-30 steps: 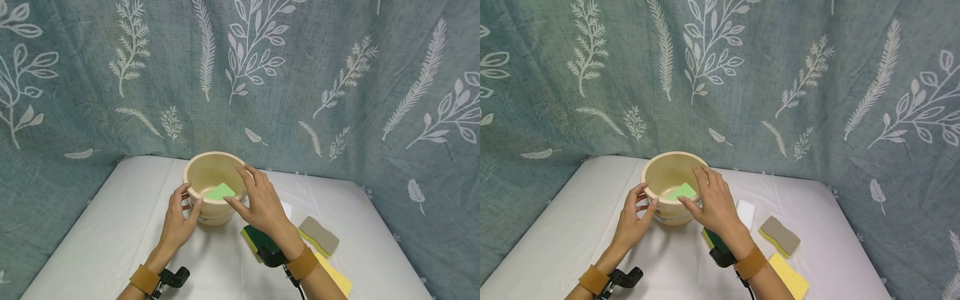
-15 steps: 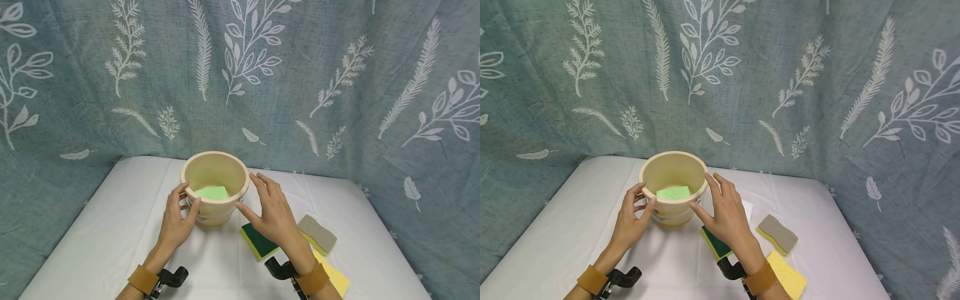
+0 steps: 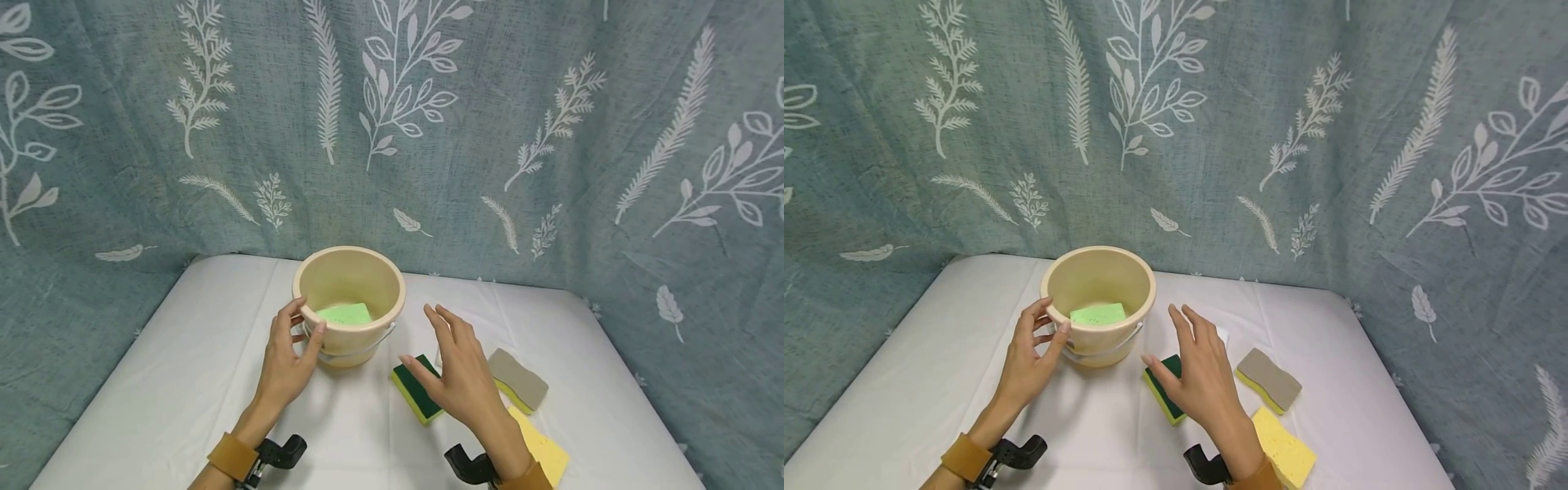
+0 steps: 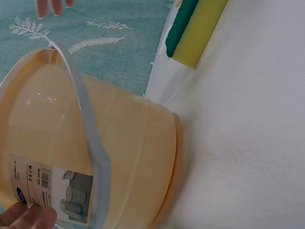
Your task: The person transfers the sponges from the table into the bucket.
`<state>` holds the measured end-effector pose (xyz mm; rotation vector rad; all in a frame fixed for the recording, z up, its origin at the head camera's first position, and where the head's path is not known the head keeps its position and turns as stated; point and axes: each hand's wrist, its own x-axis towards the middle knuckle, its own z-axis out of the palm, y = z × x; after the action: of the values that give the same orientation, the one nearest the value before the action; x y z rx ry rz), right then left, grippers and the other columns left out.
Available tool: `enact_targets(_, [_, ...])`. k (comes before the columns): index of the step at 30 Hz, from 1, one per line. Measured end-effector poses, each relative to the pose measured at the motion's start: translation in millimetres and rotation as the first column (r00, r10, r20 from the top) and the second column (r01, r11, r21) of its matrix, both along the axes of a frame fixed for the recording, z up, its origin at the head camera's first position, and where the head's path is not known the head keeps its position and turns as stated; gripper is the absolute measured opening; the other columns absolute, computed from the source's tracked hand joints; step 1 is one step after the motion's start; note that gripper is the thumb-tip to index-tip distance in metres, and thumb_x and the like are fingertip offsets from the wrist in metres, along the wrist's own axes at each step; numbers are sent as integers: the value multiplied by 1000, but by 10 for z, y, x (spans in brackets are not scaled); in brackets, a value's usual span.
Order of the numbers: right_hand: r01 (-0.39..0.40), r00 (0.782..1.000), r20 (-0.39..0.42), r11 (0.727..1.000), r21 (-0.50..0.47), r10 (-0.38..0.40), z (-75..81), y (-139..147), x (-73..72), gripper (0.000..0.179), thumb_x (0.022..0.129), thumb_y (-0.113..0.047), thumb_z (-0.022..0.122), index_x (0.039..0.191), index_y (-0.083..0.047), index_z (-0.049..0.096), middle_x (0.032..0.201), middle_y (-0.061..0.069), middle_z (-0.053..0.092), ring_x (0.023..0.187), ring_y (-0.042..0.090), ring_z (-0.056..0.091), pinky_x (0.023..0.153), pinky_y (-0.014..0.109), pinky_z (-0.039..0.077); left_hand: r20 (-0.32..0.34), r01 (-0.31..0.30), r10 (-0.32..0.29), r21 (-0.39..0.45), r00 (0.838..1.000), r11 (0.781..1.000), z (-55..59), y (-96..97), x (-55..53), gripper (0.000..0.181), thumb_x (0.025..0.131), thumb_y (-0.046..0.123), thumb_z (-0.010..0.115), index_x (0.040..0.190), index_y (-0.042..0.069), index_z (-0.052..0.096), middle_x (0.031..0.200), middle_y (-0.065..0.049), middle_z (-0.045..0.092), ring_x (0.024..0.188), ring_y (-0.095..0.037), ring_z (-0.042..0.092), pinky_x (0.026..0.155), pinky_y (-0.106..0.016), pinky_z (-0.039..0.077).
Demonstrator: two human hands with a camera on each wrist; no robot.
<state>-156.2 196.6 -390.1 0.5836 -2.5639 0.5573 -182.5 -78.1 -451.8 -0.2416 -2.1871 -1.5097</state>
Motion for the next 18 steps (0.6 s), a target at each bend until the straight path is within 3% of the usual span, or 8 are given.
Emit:
enact_targets(7, [51, 999, 16, 998, 44, -52, -232, 86, 22, 86, 84, -46, 83, 152, -7, 47, 148, 23, 49, 127, 43, 53, 98, 61, 48, 3, 1, -1, 7, 1000, 1000, 8, -6, -9, 61, 101, 24, 65, 151, 1, 39, 138, -23, 48, 124, -37, 54, 91, -52, 55])
enact_targets(18, [100, 984, 135, 989, 108, -114, -628, 189, 11, 82, 87, -47, 80, 150, -6, 48, 146, 24, 50, 128, 44, 52, 96, 62, 49, 3, 7, -7, 7, 1000, 1000, 2, -12, -4, 59, 102, 23, 63, 151, 2, 38, 138, -23, 49, 125, -37, 53, 91, -54, 54])
